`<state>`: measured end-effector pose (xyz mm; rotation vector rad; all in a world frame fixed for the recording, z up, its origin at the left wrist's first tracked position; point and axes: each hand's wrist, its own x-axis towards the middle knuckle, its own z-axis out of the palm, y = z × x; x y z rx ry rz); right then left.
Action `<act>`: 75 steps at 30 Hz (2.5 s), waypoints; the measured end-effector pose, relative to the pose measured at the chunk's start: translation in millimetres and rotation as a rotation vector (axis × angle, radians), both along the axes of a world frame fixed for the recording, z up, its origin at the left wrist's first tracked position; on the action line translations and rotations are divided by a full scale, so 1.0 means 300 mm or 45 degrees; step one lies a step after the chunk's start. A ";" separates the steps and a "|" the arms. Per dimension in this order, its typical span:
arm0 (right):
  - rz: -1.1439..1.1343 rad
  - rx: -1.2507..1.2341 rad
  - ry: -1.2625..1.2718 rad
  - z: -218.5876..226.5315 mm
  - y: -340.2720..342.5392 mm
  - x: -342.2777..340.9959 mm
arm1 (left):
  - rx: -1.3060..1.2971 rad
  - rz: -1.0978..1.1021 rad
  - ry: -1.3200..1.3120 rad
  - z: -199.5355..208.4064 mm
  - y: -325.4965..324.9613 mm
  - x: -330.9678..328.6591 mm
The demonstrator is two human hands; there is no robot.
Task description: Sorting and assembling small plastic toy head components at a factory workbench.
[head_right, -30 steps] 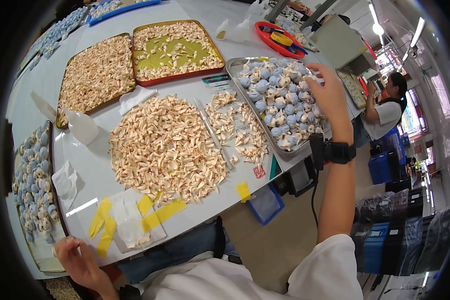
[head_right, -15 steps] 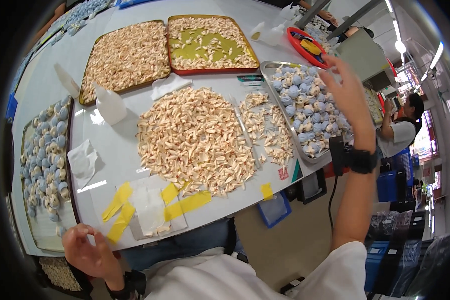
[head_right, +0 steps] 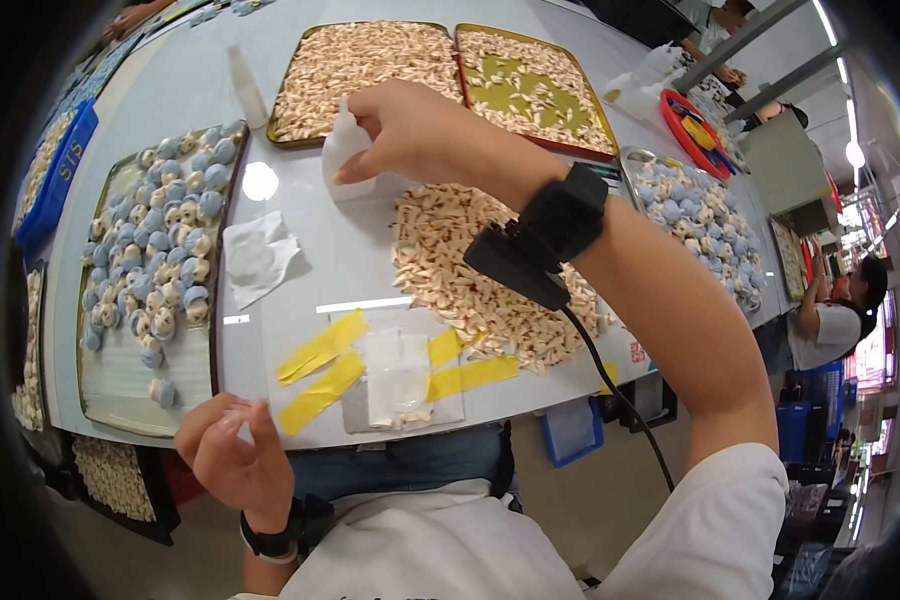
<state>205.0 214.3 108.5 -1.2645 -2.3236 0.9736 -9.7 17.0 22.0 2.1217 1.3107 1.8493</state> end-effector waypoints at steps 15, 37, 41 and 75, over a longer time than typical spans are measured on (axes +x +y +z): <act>-0.288 -0.597 0.844 0.108 -0.465 0.140 | -0.137 -0.087 0.034 0.001 -0.017 -0.023; -0.572 -0.459 0.875 -0.055 -0.599 0.215 | -0.094 0.037 0.345 0.000 0.006 0.029; -0.586 -0.450 0.887 -0.063 -0.597 0.206 | -0.102 0.047 0.361 0.000 0.007 0.027; -0.425 0.391 0.373 0.028 -0.643 0.129 | -0.098 -0.023 0.312 -0.004 0.006 0.025</act>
